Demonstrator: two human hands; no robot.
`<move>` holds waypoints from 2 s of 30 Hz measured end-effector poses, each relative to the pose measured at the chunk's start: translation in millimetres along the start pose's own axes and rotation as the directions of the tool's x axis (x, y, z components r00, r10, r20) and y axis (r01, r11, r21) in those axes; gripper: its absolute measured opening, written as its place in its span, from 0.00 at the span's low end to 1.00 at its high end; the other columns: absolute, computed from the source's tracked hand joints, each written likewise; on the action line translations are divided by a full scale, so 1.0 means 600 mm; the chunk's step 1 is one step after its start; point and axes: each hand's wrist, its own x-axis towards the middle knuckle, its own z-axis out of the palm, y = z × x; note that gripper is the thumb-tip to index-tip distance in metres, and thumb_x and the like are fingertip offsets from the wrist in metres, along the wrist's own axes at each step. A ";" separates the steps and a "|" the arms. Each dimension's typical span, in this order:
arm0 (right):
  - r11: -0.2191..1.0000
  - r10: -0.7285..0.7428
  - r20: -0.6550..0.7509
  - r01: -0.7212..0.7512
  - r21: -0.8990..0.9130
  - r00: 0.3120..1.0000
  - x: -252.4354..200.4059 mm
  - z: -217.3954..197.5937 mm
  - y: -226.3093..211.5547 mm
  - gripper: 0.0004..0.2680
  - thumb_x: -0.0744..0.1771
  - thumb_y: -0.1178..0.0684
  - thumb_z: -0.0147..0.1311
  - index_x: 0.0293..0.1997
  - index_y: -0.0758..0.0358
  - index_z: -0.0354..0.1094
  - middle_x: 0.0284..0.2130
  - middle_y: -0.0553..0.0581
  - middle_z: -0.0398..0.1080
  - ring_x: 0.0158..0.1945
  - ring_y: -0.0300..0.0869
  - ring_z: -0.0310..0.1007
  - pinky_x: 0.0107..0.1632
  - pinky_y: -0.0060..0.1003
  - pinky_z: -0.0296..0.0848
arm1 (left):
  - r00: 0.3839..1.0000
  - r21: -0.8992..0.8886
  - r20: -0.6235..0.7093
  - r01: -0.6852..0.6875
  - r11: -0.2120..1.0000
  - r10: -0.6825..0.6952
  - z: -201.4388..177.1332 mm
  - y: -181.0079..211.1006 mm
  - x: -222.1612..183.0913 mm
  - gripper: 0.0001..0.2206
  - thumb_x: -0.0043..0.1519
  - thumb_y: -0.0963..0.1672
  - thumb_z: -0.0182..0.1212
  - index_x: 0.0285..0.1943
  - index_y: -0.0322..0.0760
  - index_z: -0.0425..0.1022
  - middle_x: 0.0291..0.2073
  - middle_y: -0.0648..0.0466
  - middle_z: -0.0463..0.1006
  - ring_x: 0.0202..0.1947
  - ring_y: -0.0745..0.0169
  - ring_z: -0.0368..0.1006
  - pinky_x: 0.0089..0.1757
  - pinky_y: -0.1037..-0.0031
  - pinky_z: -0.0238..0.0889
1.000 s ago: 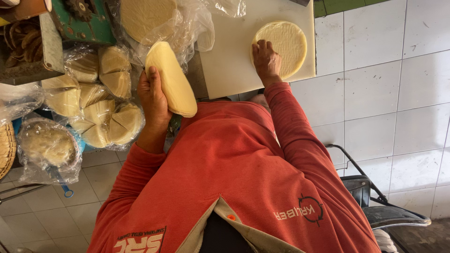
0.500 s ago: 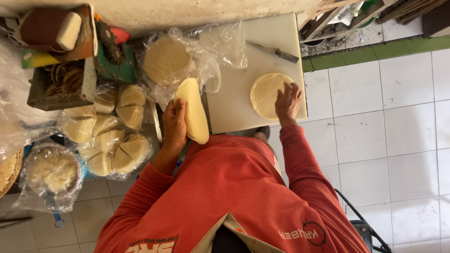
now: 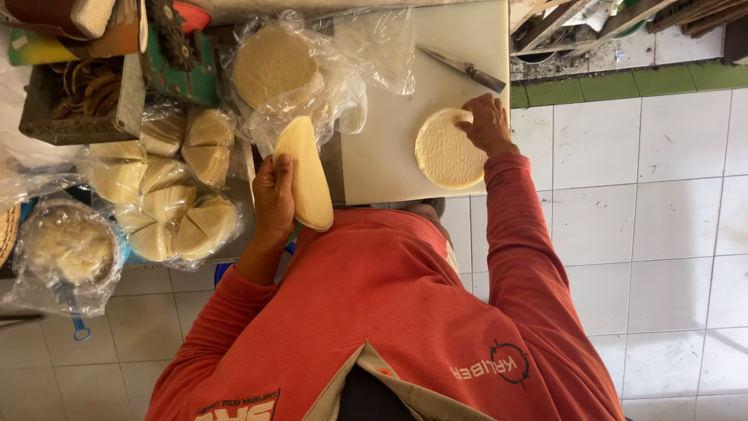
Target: The person removes round dough sheets from a plastic bag, folds them into semicircles by hand, and overlaps them on a cutting board.
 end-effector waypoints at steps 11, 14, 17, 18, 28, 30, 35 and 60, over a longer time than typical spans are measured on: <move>0.989 -0.106 0.096 0.095 0.113 0.990 0.051 0.004 -0.051 0.10 0.69 0.47 0.59 0.49 0.61 0.72 0.46 0.59 0.73 0.52 0.56 0.68 0.56 0.52 0.68 | 0.999 0.079 -0.009 -0.035 0.996 0.036 0.017 0.013 -0.024 0.15 0.74 0.50 0.54 0.43 0.36 0.74 0.29 0.64 0.70 0.30 0.80 0.61 0.33 0.83 0.60; 0.987 -0.078 0.021 0.074 0.139 0.997 0.064 0.025 -0.060 0.10 0.68 0.47 0.59 0.49 0.61 0.73 0.46 0.59 0.73 0.51 0.56 0.68 0.54 0.52 0.68 | 0.999 0.078 0.005 -0.033 0.996 0.033 0.025 0.010 -0.023 0.14 0.72 0.50 0.53 0.45 0.37 0.75 0.30 0.64 0.73 0.30 0.80 0.63 0.34 0.83 0.61; 0.985 0.012 0.016 -0.015 0.174 1.000 0.076 0.039 -0.059 0.11 0.68 0.46 0.59 0.49 0.61 0.72 0.45 0.59 0.72 0.51 0.55 0.69 0.54 0.52 0.68 | 0.998 0.130 0.033 -0.050 0.990 0.046 0.033 0.008 -0.021 0.15 0.74 0.50 0.53 0.41 0.37 0.73 0.28 0.64 0.71 0.29 0.80 0.61 0.32 0.83 0.59; 0.983 0.031 0.019 -0.034 0.181 0.999 0.079 0.040 -0.058 0.11 0.68 0.46 0.60 0.49 0.60 0.72 0.45 0.59 0.72 0.51 0.55 0.69 0.54 0.52 0.68 | 0.998 0.137 0.042 -0.052 0.989 0.047 0.036 0.008 -0.020 0.15 0.74 0.50 0.53 0.40 0.37 0.72 0.27 0.64 0.70 0.28 0.79 0.60 0.32 0.82 0.58; 0.839 -0.076 -0.348 0.249 0.485 0.935 -0.030 -0.054 -0.207 0.08 0.70 0.55 0.63 0.53 0.62 0.72 0.46 0.57 0.76 0.44 0.43 0.80 0.46 0.39 0.78 | 0.987 0.097 0.144 -0.085 0.992 0.070 0.090 -0.024 0.024 0.18 0.69 0.55 0.51 0.38 0.42 0.72 0.23 0.62 0.70 0.20 0.74 0.65 0.23 0.78 0.65; 0.640 -0.312 -0.368 0.480 0.599 0.876 -0.074 -0.089 -0.267 0.09 0.71 0.60 0.61 0.57 0.64 0.70 0.50 0.58 0.73 0.49 0.42 0.80 0.52 0.37 0.83 | 0.984 0.095 0.151 -0.107 0.990 0.092 0.118 -0.040 0.046 0.16 0.71 0.53 0.51 0.37 0.42 0.71 0.23 0.62 0.67 0.21 0.75 0.64 0.23 0.79 0.63; 0.667 -0.348 -0.406 0.528 0.526 0.845 -0.177 -0.140 -0.390 0.16 0.66 0.61 0.66 0.60 0.65 0.67 0.53 0.59 0.73 0.47 0.44 0.77 0.50 0.38 0.79 | 0.978 -0.003 0.180 -0.107 0.994 0.105 0.158 -0.050 0.066 0.09 0.73 0.45 0.57 0.39 0.40 0.67 0.30 0.63 0.63 0.31 0.76 0.57 0.32 0.79 0.54; 0.800 -0.096 -0.562 0.400 0.447 0.821 -0.308 -0.261 -0.299 0.17 0.66 0.50 0.64 0.57 0.69 0.68 0.56 0.66 0.72 0.53 0.54 0.78 0.51 0.41 0.81 | 0.591 -0.241 0.801 0.468 0.850 -0.098 0.277 -0.001 0.051 0.11 0.77 0.43 0.47 0.53 0.27 0.71 0.45 0.50 0.77 0.44 0.63 0.77 0.50 0.69 0.75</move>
